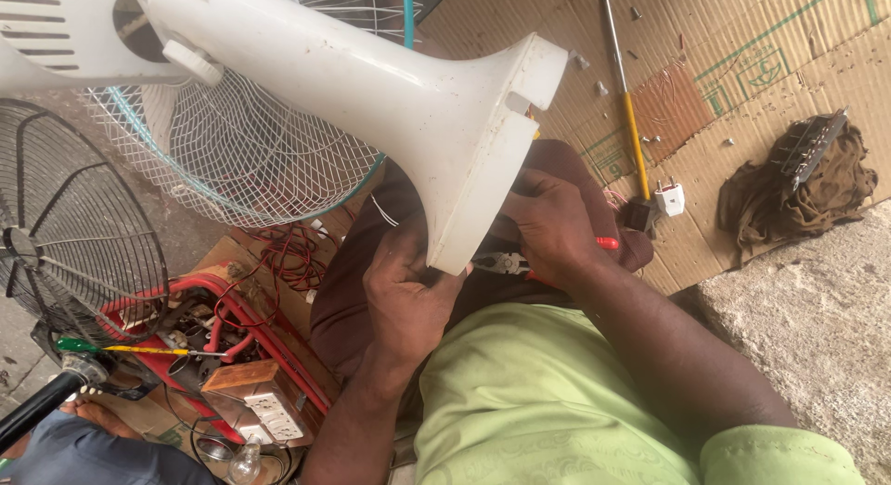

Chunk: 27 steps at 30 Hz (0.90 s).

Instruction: The person removes a switch assembly from a white fan head, then uses pliers to strip and crimp wires on the switch terminals. They repeatedly test fit the switch into the fan head and adjust the wiring connections.

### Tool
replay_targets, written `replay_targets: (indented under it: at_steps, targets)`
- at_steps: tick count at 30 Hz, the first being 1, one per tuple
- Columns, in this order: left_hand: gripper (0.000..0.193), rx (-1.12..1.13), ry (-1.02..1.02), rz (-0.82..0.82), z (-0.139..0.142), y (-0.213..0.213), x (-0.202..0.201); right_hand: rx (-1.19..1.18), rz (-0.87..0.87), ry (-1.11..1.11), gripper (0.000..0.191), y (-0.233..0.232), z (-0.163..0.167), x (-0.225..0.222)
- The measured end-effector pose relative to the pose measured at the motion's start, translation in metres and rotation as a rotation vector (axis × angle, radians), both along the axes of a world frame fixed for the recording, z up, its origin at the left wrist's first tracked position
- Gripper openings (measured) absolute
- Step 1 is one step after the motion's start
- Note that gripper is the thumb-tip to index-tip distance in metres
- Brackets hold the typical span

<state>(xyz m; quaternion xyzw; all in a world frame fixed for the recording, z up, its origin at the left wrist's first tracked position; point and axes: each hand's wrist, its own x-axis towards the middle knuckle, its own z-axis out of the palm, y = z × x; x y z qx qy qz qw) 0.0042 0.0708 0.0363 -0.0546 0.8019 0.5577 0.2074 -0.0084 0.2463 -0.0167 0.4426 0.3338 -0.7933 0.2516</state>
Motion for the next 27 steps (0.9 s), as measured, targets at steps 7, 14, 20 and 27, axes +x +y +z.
replay_targets:
  at_steps: [7,14,20,27]
  targets:
    - [0.056,-0.011,-0.004,-0.003,-0.002,0.001,0.001,-0.013,-0.012,0.008,0.031,0.0,-0.004,0.001]
    - [0.057,-0.05,0.01,0.001,-0.001,0.002,0.004,-0.004,0.002,-0.009,0.031,0.0,-0.009,0.003]
    - [0.057,-0.108,0.007,0.011,-0.003,0.008,0.001,0.013,0.0,-0.009,0.029,0.0,-0.01,0.002]
    - [0.051,-0.167,0.075,-0.023,-0.003,0.015,-0.002,0.044,0.012,0.007,0.033,0.001,-0.013,0.003]
